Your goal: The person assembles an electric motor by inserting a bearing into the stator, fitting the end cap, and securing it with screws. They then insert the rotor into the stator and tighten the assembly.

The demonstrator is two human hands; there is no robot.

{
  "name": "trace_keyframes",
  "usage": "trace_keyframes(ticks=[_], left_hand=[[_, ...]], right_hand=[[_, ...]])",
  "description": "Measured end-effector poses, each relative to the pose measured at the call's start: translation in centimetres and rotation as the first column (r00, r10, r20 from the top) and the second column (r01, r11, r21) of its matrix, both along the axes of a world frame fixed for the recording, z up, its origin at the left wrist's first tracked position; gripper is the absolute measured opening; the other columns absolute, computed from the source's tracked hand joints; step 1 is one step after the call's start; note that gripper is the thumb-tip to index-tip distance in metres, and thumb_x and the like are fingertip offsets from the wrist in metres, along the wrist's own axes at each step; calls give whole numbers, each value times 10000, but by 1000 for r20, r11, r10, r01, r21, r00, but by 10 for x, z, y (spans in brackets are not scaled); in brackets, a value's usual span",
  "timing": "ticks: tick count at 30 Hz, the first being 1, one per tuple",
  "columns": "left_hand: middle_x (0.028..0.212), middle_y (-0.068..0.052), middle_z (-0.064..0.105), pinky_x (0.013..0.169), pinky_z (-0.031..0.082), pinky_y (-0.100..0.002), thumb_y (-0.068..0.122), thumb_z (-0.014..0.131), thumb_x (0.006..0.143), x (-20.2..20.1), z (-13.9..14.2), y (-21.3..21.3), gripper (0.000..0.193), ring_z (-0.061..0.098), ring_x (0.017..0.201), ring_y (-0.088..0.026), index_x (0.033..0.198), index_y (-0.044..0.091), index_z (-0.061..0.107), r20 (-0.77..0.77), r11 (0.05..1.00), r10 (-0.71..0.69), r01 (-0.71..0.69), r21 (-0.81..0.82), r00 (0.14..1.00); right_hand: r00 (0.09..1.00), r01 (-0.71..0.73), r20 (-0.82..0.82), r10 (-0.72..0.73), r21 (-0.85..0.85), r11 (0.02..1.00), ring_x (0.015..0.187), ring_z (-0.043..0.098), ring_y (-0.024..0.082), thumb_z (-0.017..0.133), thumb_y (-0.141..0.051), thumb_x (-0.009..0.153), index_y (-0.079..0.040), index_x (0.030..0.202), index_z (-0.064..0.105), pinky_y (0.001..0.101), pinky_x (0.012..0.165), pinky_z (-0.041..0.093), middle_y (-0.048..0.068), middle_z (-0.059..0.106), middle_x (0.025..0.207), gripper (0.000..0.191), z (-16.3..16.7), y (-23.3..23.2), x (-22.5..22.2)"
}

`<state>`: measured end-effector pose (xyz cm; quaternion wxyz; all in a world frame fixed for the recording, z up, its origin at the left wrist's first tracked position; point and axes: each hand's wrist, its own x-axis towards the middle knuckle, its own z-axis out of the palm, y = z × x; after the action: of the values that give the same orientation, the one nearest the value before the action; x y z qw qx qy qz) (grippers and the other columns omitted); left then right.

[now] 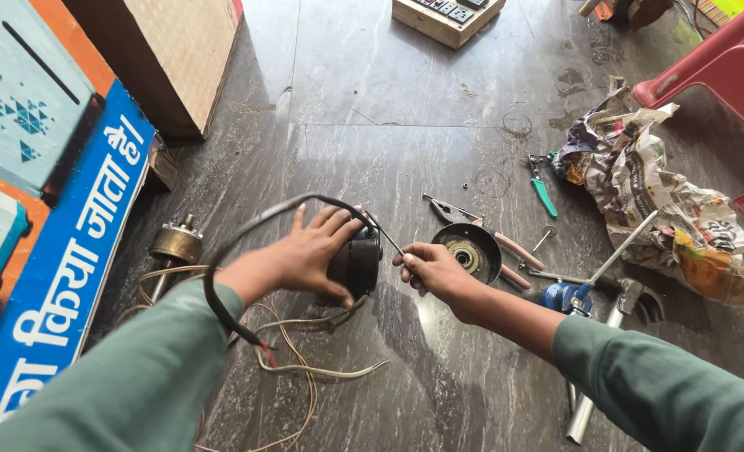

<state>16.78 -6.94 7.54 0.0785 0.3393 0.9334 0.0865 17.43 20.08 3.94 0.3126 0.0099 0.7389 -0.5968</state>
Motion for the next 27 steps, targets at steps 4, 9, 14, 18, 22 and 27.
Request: trace_keyframes(ticks=[4,9,14,18,22,27], left_hand=[[1649,-76,280,1198,174,-664,582,929,503,-2,-4,4,1347,199,1563,-285,1583,170,238,116,996,85,-87,10,990],[1656,-44,289,1219,30,-702,533,967,516,-45,4,-5,1356,198,1561,-220,1600,203,224,196,999,-24,29,-25,980],[1667,-20,291,1230,248,-512,461,959,498,-77,10,-2,1332,262,1533,-230,1600,267,235,295,991,-55,88,-101,954],[1668,-34,255,1219,317,-384,335,973,501,-83,6,0,1351,271,1526,-243,1609,246,205,426,996,-52,77,-42,903],[1637,-39,277,1251,284,-392,266,982,515,-81,0,1,1368,246,1538,-266,1618,238,172,470,999,7,11,-36,883],[1645,-39,240,1248,260,-397,274,990,535,-84,-2,3,1378,215,1541,-276,1617,232,137,477,998,36,-7,-62,878]], right_hand=[[999,-35,-1,36,186,982,640,488,70,509,-214,1056,-79,1036,699,245,577,401,-21,603,748,234,-1,16,5],[999,-34,-37,36,63,997,626,468,93,543,-191,1049,-32,1009,694,268,561,384,-7,555,714,223,-9,35,7],[988,-88,-97,118,272,958,686,522,74,550,-181,1017,-57,1043,711,258,608,433,-18,613,749,205,-14,42,20],[978,-89,-158,134,263,961,720,547,62,567,-175,1017,-26,1015,723,250,638,443,-12,613,768,215,-13,38,20],[977,-57,-185,105,245,968,723,549,62,574,-168,1007,-37,1008,726,242,652,462,-19,620,783,201,-7,37,16],[992,-71,-81,97,279,958,699,523,72,553,-196,1020,-62,1036,729,261,622,431,-11,603,768,222,2,36,15]])
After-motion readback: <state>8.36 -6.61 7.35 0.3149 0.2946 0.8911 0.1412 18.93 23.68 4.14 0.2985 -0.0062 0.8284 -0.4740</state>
